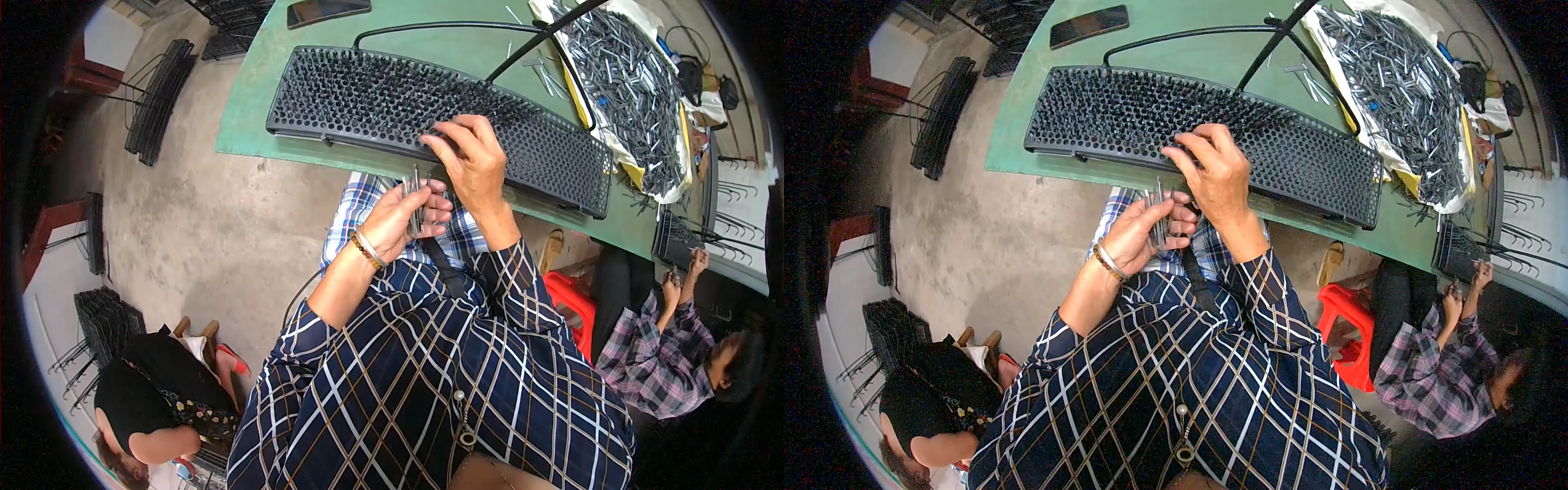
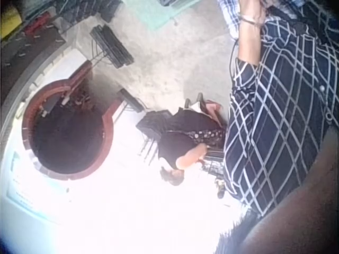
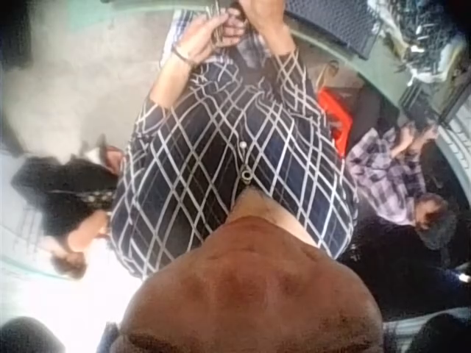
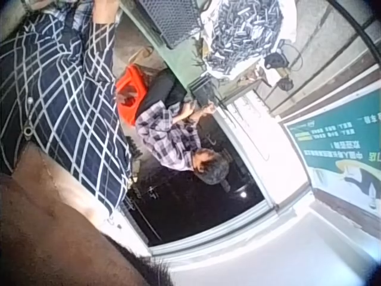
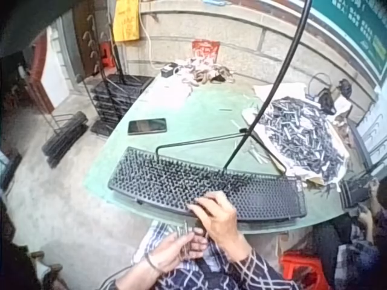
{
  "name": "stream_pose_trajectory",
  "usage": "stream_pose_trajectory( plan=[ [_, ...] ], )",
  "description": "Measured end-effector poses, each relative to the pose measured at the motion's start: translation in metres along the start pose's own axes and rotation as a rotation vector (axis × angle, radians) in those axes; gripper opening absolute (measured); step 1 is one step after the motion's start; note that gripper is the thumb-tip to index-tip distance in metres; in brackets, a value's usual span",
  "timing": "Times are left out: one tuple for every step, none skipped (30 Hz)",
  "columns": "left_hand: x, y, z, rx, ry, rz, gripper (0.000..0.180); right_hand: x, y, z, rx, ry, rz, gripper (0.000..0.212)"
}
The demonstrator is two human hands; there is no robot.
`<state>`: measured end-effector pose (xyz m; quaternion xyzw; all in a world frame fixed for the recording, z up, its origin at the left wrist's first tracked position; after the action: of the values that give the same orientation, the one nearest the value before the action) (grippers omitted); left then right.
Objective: The recorder is manually inserting small, pin-like metal components into a black honeycomb-style grid template.
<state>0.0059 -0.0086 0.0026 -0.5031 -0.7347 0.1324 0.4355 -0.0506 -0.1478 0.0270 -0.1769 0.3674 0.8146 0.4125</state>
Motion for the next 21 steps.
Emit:
stream_pose_trajectory(
  plan=[
    [0.001,-0.002,-0.001,-0.001,0.005,-0.002,0.024,-0.001,0.003,0.002,-0.042,-0.045,-0.018,0.012],
    [0.001,-0.001,-0.001,-0.001,0.004,-0.004,0.024,0.0,0.005,0.003,-0.045,-0.045,-0.017,0.012],
    [0.002,-0.001,-0.002,0.007,-0.01,0.004,0.025,0.0,0.009,0.003,-0.089,-0.078,-0.011,0.012],
    [0.002,-0.001,-0.002,0.015,-0.024,0.012,0.025,0.001,0.012,0.004,-0.134,-0.111,-0.006,0.012],
    [0.002,-0.001,-0.002,0.014,-0.023,0.013,0.025,0.002,0.017,0.007,-0.133,-0.113,-0.008,0.012],
    [0.002,0.0,-0.001,0.015,-0.05,0.042,0.026,0.003,0.02,0.009,-0.191,-0.253,0.142,0.013],
    [0.001,0.001,0.0,0.017,-0.077,0.071,0.027,0.005,0.024,0.012,-0.247,-0.392,0.292,0.015],
    [0.0,0.002,0.001,0.015,-0.076,0.073,0.027,0.007,0.026,0.014,-0.277,-0.486,0.419,0.019],
    [-0.001,0.0,0.001,-0.017,-0.089,0.083,0.028,0.012,0.027,0.01,-0.341,-0.517,0.474,0.017],
    [-0.002,-0.002,0.0,-0.049,-0.102,0.092,0.029,0.017,0.028,0.007,-0.407,-0.521,0.434,0.017],
    [-0.002,-0.005,0.0,-0.054,-0.099,0.098,0.029,0.02,0.029,0.004,-0.473,-0.524,0.394,0.016],
    [0.001,-0.01,-0.004,-0.056,-0.091,0.09,0.03,0.017,0.03,0.005,-0.473,-0.525,0.39,0.016],
    [0.002,-0.014,-0.006,-0.058,-0.082,0.081,0.03,0.014,0.033,0.007,-0.536,-0.596,0.319,0.016],
    [0.002,-0.014,-0.007,-0.064,-0.055,0.077,0.031,0.011,0.034,0.008,-0.6,-0.665,0.248,0.015],
    [0.003,-0.013,-0.007,-0.067,-0.055,0.078,0.031,0.009,0.034,0.005,-0.559,-0.723,0.183,0.015],
    [0.003,-0.012,-0.006,-0.089,-0.035,0.049,0.032,0.005,0.034,0.005,-0.538,-0.705,0.115,0.015],
    [0.001,-0.011,-0.005,-0.112,-0.012,0.024,0.032,0.0,0.034,0.006,-0.514,-0.688,0.044,0.015],
    [-0.001,-0.011,-0.004,-0.116,-0.011,0.026,0.032,-0.005,0.03,0.007,-0.526,-0.597,-0.01,0.014],
    [-0.004,-0.012,-0.003,-0.132,-0.025,0.062,0.032,-0.007,0.028,0.004,-0.526,-0.596,-0.015,0.014],
    [-0.005,-0.012,-0.003,-0.149,-0.04,0.098,0.032,-0.009,0.026,0.002,-0.377,-0.446,-0.01,0.014],
    [-0.006,-0.013,-0.002,-0.151,-0.039,0.1,0.032,-0.01,0.024,0.001,-0.228,-0.295,-0.005,0.014]
  ],
)
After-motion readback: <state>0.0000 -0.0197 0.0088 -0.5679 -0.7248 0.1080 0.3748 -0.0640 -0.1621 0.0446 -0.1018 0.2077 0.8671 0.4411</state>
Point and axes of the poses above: each hand's wrist, its own x-axis away from the middle knuckle, its own y-axis out of the back of the hand, z = x × y, the point moved 1 cm from there along -x, towards the middle knuckle, and after that the axes turned 8 degrees about -x, right-handed, at the moved point
